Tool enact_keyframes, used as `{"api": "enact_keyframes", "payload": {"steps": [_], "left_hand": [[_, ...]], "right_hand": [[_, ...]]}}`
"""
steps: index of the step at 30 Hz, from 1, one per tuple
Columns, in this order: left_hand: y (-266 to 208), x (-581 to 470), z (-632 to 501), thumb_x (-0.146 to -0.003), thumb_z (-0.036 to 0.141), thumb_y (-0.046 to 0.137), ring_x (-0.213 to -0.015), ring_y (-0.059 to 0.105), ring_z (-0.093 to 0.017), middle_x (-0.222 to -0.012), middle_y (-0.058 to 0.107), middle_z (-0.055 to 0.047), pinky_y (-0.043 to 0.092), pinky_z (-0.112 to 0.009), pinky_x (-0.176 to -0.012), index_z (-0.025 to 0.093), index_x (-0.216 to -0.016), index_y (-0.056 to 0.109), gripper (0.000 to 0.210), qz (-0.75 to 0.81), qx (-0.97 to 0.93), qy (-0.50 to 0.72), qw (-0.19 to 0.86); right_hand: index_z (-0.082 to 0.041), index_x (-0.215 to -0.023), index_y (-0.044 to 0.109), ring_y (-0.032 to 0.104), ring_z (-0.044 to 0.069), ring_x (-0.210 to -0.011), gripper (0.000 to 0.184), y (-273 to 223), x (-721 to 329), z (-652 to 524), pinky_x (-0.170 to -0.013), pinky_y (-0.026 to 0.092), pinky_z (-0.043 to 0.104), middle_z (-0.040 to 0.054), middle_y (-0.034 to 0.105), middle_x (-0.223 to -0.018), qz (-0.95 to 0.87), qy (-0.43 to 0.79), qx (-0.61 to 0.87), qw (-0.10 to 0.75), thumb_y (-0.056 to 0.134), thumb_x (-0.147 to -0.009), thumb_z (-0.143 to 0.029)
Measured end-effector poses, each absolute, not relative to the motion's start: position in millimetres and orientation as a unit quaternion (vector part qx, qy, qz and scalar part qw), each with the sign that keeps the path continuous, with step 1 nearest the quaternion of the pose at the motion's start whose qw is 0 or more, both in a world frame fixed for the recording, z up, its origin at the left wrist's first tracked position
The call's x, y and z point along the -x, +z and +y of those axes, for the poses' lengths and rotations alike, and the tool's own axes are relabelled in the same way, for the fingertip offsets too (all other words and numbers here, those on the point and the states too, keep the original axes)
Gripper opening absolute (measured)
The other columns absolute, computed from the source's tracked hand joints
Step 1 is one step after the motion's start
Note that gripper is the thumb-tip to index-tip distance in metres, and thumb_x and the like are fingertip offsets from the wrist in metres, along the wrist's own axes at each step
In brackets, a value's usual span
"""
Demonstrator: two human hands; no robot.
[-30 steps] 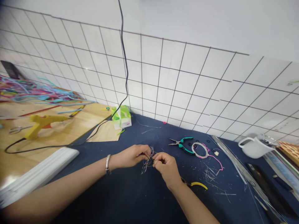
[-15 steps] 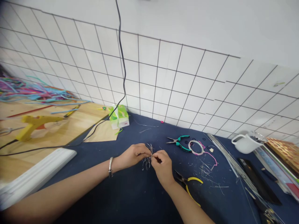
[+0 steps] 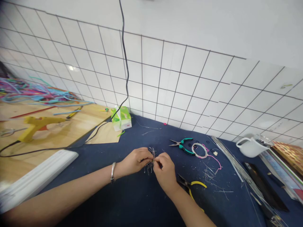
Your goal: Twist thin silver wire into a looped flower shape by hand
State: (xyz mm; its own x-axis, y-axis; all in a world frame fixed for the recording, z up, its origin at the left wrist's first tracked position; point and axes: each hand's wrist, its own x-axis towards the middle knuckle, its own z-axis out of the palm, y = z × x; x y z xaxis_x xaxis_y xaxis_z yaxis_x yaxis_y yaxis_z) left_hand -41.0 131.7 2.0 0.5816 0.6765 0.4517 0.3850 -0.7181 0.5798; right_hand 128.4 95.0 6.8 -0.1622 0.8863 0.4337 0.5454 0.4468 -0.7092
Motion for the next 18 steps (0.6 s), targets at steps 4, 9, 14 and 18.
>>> {"api": "enact_keyframes", "payload": {"steps": [4,9,14,18], "left_hand": [[2.5,38.4,129.2,-0.084,0.015,0.043,-0.076,0.054,-0.016,-0.077,0.062,-0.006,0.041,-0.028,-0.072,0.017,-0.083,0.061,0.018,0.317,-0.863,0.345,0.19],[0.7,33.5,128.4,-0.081,0.013,0.044,-0.073,0.053,-0.015,-0.074,0.06,-0.004,0.04,-0.027,-0.069,0.018,-0.082,0.06,0.016,0.346,-0.84,0.365,0.203],[-3.7,31.3,129.9,-0.076,0.009,0.047,-0.074,0.052,-0.015,-0.075,0.059,-0.004,0.039,-0.026,-0.069,0.017,-0.082,0.059,0.015,0.344,-0.84,0.36,0.214],[-2.9,31.9,130.1,-0.074,0.01,0.049,-0.07,0.05,-0.014,-0.071,0.056,-0.002,0.039,-0.025,-0.067,0.016,-0.075,0.057,0.01,0.358,-0.826,0.365,0.237]], "right_hand": [[-0.019,-0.066,0.056,0.052,0.015,-0.071,0.016,10.0,-126.7,93.5,-0.067,0.041,0.026,0.0014,0.054,-0.073,-0.708,0.216,0.511,0.436,0.048,-0.078,-0.012],[-0.019,-0.077,0.059,0.054,0.016,-0.073,0.015,11.1,-125.6,91.3,-0.067,0.043,0.027,0.0023,0.057,-0.076,-0.687,0.231,0.525,0.446,0.045,-0.082,-0.018],[-0.02,-0.093,0.057,0.053,0.018,-0.081,0.017,8.7,-123.5,88.0,-0.075,0.044,0.032,0.006,0.055,-0.089,-0.749,0.11,0.489,0.434,0.05,-0.078,-0.016],[-0.02,-0.094,0.06,0.052,0.02,-0.086,0.022,6.0,-127.9,92.5,-0.079,0.042,0.036,0.0083,0.054,-0.093,-0.798,0.028,0.469,0.376,0.046,-0.079,-0.011]]}}
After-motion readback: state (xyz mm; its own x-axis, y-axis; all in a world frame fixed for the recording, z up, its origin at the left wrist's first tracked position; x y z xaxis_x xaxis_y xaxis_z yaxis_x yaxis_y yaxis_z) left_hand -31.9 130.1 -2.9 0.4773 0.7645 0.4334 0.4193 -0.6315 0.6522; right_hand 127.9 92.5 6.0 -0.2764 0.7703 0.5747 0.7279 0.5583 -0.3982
